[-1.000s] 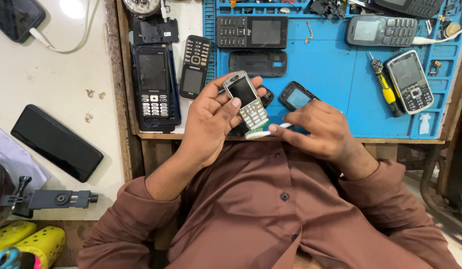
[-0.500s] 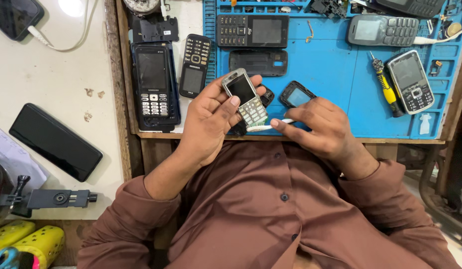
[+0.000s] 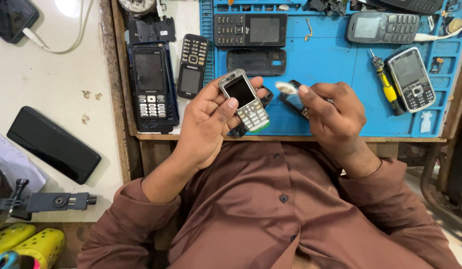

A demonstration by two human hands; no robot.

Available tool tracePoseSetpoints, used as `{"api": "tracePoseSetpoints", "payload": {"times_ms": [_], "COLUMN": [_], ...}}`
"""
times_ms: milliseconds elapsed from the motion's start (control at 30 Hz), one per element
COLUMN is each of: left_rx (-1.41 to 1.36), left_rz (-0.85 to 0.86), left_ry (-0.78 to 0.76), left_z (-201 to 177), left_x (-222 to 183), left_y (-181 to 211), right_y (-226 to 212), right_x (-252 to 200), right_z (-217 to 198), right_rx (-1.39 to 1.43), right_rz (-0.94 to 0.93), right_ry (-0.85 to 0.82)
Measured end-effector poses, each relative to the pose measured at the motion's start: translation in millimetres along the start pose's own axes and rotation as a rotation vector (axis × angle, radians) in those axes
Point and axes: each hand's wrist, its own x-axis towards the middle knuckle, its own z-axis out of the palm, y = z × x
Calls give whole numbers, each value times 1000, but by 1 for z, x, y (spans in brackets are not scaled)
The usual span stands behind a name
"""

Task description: The person uses a toothbrush to clean the exterior and internal components of a mobile phone. They remove the back cover and battery, brush the circuit board, and then reassemble the phone.

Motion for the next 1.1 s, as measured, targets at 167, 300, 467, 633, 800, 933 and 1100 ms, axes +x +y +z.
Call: {"api": "tracePoseSetpoints", "payload": {"times_ms": [167, 300, 467, 633, 800, 933, 1100], "left_rx": [-49, 76, 36, -84, -92, -39, -35], "left_rz": [1, 15, -54, -117, -139, -129, -92], "left_ry": [-42, -31, 1, -3, -45, -87, -128], "left_z": [3, -2, 1, 8, 11, 7, 7], "left_x": [-3, -4, -2, -4, -9, -12, -15], "left_y": [-2, -4, -7, -7, -8, -8, -10], "right_y": [5, 1, 3, 4, 1, -3, -8], "right_x": [2, 0, 2, -3, -13, -18, -21], "right_z": [-4, -4, 2, 3, -2, -1, 1], "right_rx": [126, 92, 128, 116, 44, 36, 72], "right_rz": [-137, -169, -179, -256, -328, -334, -325], "right_ry": [-96, -239, -229, -161, -160, -193, -197]}}
